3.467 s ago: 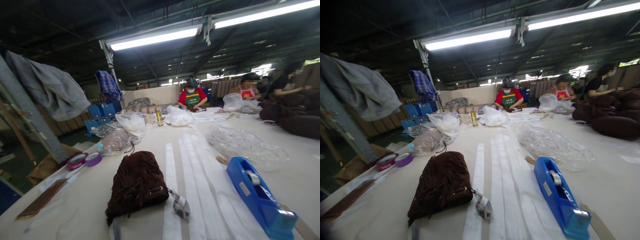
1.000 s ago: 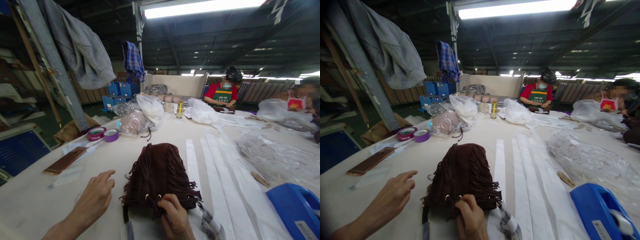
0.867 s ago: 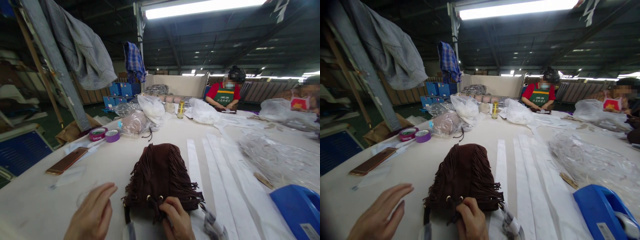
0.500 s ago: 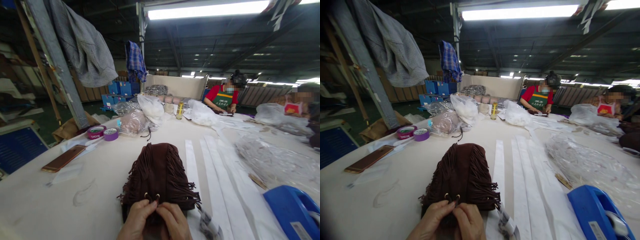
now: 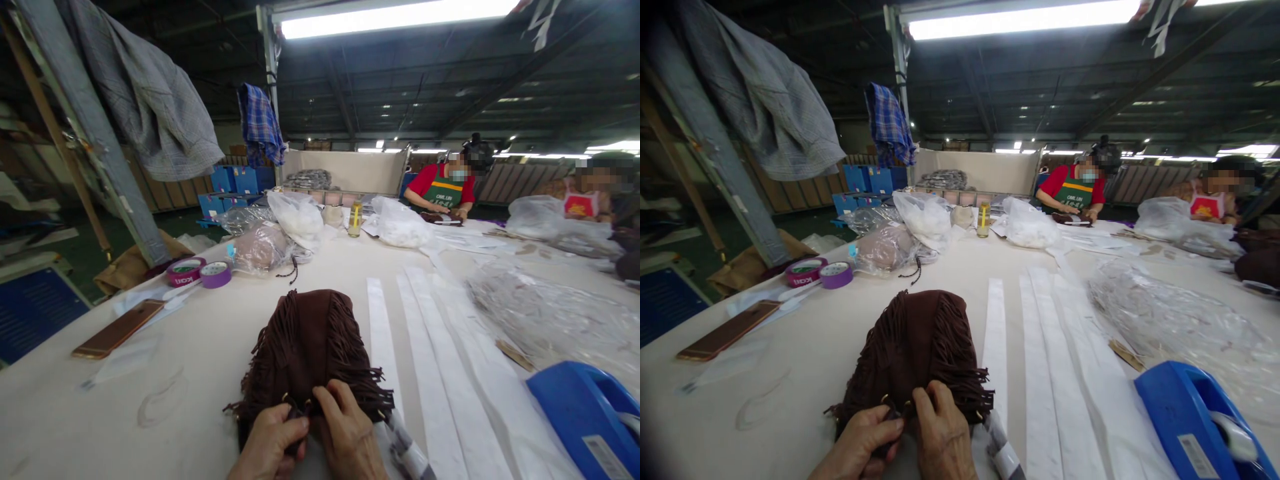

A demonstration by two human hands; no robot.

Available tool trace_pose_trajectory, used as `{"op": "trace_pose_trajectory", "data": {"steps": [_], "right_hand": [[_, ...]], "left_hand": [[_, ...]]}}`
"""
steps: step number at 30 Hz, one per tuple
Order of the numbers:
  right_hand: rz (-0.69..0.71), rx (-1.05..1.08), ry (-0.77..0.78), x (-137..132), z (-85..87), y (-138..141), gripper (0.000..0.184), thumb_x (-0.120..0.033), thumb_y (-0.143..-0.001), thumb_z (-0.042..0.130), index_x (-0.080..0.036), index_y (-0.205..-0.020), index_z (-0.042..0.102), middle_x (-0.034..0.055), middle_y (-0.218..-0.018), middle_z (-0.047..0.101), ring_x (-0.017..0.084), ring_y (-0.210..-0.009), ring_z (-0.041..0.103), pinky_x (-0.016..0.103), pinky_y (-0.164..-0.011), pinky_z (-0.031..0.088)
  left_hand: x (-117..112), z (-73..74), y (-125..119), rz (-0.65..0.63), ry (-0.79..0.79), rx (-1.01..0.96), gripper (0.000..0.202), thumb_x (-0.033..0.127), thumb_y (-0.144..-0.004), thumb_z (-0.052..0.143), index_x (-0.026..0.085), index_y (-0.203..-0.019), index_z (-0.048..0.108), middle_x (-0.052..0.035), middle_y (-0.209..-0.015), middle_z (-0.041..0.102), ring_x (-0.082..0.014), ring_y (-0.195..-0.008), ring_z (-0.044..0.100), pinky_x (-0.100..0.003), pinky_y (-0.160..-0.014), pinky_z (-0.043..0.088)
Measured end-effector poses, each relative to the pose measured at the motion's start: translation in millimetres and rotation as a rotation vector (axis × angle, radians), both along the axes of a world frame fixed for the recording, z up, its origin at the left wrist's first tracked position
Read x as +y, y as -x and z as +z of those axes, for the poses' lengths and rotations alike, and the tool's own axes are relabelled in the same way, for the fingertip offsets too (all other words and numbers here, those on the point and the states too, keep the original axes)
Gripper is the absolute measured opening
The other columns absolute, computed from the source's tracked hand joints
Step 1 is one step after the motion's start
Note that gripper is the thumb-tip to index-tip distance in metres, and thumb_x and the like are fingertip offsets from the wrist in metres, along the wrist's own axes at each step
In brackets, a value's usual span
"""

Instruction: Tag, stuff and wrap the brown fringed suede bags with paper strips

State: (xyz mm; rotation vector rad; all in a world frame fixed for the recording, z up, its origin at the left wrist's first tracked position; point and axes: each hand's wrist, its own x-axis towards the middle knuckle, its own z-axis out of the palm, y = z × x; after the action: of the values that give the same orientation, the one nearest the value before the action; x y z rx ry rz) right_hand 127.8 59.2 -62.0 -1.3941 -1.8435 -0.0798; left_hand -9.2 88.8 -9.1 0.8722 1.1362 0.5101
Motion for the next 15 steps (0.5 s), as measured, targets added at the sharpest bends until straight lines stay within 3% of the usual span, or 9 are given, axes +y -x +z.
{"op": "trace_pose_trajectory", "data": {"steps": [3, 6, 9, 12, 15], "right_hand": [[-0.019, -0.006, 0.021, 2.3, -8.7, 0.6, 0.036, -0.007, -0.076, 0.04, -0.017, -0.109, 0.052, 0.0103, -0.094, 0.054, 0.018, -0.081, 0.06, 0.025, -0.067, 0.052], [-0.034, -0.011, 0.001, 4.4, -15.8, -0.6, 0.033, -0.01, -0.077, 0.038, -0.02, -0.104, 0.055, 0.0096, -0.093, 0.055, 0.019, -0.079, 0.061, 0.025, -0.063, 0.053], [-0.042, -0.008, -0.081, 5.0, -24.9, -5.7, 0.033, -0.01, -0.08, 0.035, -0.021, -0.105, 0.055, 0.0105, -0.097, 0.057, 0.019, -0.086, 0.061, 0.025, -0.069, 0.053], [-0.057, 0.007, -0.14, 11.9, -38.9, -8.8, 0.031, -0.015, -0.083, 0.036, -0.022, -0.106, 0.056, 0.011, -0.1, 0.058, 0.02, -0.087, 0.063, 0.024, -0.068, 0.054], [-0.089, -0.007, -0.089, 17.5, -42.9, -3.4, 0.031, -0.014, -0.082, 0.04, -0.023, -0.105, 0.058, 0.0111, -0.101, 0.06, 0.021, -0.084, 0.065, 0.026, -0.062, 0.055]], "left_hand": [[7.2, 5.6, 12.2, -0.155, 0.009, 0.064, 0.02, 0.031, -0.053, 0.058, 0.016, -0.06, 0.046, 0.0051, -0.041, 0.045, -0.0015, -0.032, 0.021, -0.018, -0.037, 0.004], [15.1, 8.9, 17.3, -0.228, 0.057, 0.1, 0.014, 0.025, -0.049, 0.051, 0.018, -0.06, 0.046, 0.0068, -0.037, 0.042, -0.0023, -0.03, 0.016, -0.018, -0.036, 0.001], [21.5, 8.2, 16.9, -0.295, 0.103, 0.062, 0.012, 0.017, -0.042, 0.048, 0.017, -0.055, 0.047, 0.0066, -0.036, 0.04, -0.0036, -0.03, 0.023, -0.017, -0.034, 0.008], [28.1, 2.2, 23.1, -0.281, 0.093, 0.065, 0.012, 0.014, -0.04, 0.053, 0.014, -0.051, 0.052, 0.0032, -0.042, 0.046, -0.0064, -0.036, 0.037, -0.018, -0.036, 0.022], [28.6, -3.8, 30.1, -0.232, 0.02, 0.082, 0.015, 0.016, -0.044, 0.066, 0.012, -0.055, 0.057, 0.0006, -0.05, 0.051, -0.0085, -0.046, 0.046, -0.019, -0.042, 0.029]]}}
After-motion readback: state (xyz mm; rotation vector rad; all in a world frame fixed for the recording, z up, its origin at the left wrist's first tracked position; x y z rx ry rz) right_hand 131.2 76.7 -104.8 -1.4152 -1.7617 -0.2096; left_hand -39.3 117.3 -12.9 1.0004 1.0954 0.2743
